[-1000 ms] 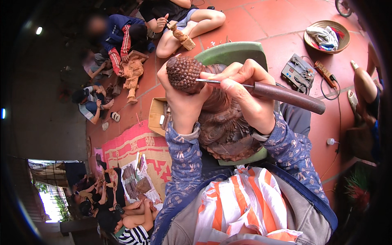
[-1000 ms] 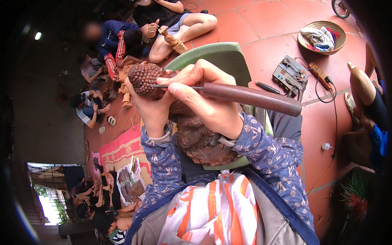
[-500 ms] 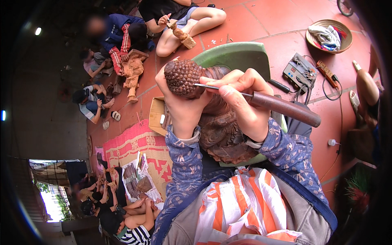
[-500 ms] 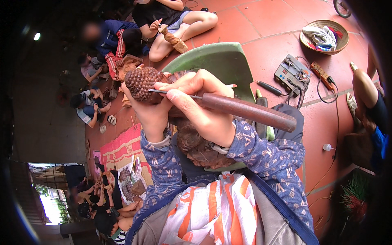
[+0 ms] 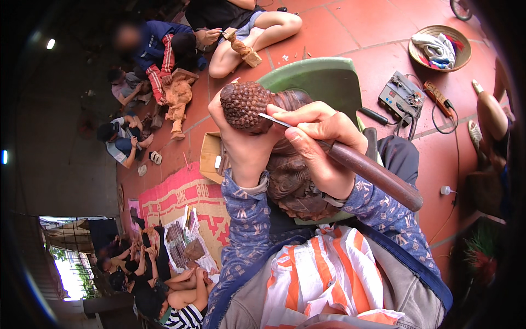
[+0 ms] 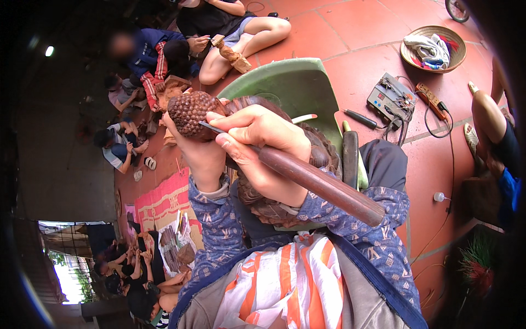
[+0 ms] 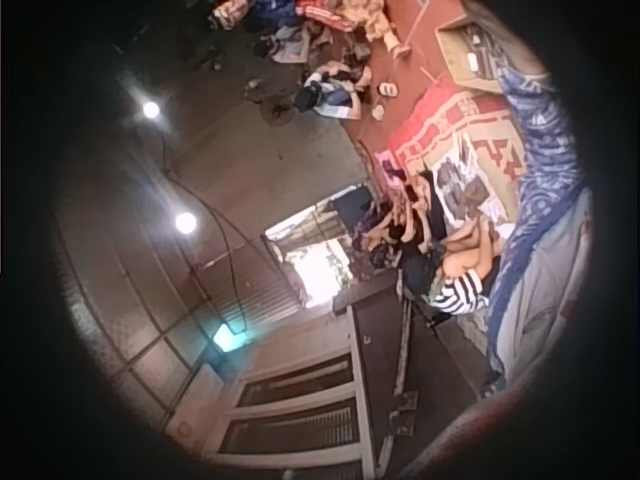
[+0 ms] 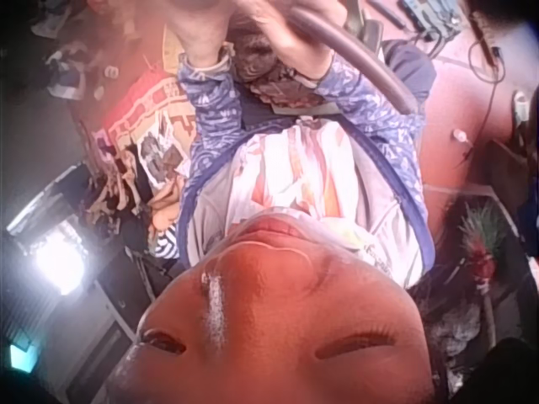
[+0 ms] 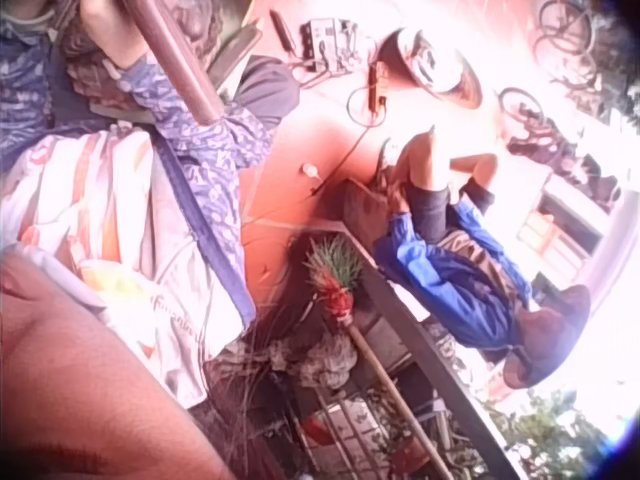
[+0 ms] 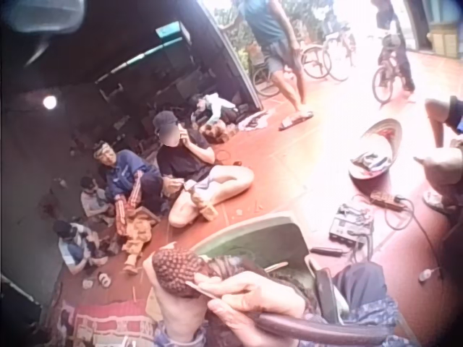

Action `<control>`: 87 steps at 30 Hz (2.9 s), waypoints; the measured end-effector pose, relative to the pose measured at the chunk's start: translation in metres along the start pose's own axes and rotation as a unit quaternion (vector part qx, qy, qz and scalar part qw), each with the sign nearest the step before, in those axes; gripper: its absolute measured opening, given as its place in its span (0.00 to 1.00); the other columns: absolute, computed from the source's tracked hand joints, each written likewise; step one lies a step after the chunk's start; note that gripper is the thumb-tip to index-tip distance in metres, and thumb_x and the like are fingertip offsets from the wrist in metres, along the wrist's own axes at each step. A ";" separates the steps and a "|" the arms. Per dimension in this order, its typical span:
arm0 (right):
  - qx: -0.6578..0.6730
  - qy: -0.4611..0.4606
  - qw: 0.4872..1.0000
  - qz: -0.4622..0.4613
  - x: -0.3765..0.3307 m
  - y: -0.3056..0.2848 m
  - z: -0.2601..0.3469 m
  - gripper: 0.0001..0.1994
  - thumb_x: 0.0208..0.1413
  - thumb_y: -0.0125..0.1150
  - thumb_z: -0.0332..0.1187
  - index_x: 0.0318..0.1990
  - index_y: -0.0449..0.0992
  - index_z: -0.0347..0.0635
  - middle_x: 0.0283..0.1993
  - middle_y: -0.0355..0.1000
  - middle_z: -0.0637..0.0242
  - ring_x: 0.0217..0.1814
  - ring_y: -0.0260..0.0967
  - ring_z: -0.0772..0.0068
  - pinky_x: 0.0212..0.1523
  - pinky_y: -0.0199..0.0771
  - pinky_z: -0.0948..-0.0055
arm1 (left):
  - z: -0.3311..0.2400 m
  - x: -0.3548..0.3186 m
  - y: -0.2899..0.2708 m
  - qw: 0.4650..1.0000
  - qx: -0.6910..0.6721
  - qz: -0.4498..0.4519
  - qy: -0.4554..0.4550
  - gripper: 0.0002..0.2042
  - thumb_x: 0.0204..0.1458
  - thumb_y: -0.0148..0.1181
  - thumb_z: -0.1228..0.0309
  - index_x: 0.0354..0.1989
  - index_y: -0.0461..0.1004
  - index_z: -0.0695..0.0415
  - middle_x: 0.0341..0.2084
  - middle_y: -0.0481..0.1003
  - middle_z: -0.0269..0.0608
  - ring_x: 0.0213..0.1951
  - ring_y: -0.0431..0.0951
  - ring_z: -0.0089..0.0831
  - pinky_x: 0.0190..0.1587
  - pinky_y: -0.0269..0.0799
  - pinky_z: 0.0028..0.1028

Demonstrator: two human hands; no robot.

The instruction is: The person carves a wooden Buddha statue using a chisel and mallet, focusing on the head area. They repeatedly position the chisel and tap it with the mallet to refine the surface details.

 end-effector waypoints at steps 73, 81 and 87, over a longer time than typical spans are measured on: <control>-0.156 -0.163 0.974 0.021 -0.004 0.009 0.012 0.07 0.41 0.68 0.18 0.27 0.74 0.33 0.38 0.76 0.44 0.35 0.79 0.54 0.39 0.81 0.66 | 0.001 -0.001 -0.001 0.998 -0.014 -0.032 -0.052 0.36 0.40 0.72 0.73 0.57 0.54 0.58 0.42 0.70 0.42 0.42 0.75 0.29 0.45 0.72 0.30; -0.035 0.067 0.997 0.015 0.024 -0.025 0.012 0.04 0.59 0.54 0.22 0.34 0.65 0.36 0.43 0.74 0.47 0.47 0.75 0.55 0.50 0.77 0.63 | -0.008 0.003 0.000 0.997 0.072 -0.020 -0.018 0.40 0.37 0.75 0.68 0.57 0.54 0.58 0.46 0.67 0.45 0.47 0.72 0.33 0.51 0.69 0.32; 0.051 0.214 0.975 0.017 0.017 -0.041 0.001 0.05 0.56 0.60 0.23 0.35 0.69 0.33 0.37 0.75 0.56 0.38 0.76 0.73 0.38 0.78 0.79 | -0.021 -0.003 -0.010 0.998 0.018 -0.034 0.049 0.45 0.34 0.76 0.71 0.61 0.51 0.58 0.56 0.59 0.49 0.58 0.64 0.38 0.61 0.61 0.36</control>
Point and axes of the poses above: each hand's wrist, its own x-axis towards the middle knuckle, its own y-axis out of the palm, z = x × y, the point moved 6 cm from there along x, towards the middle knuckle
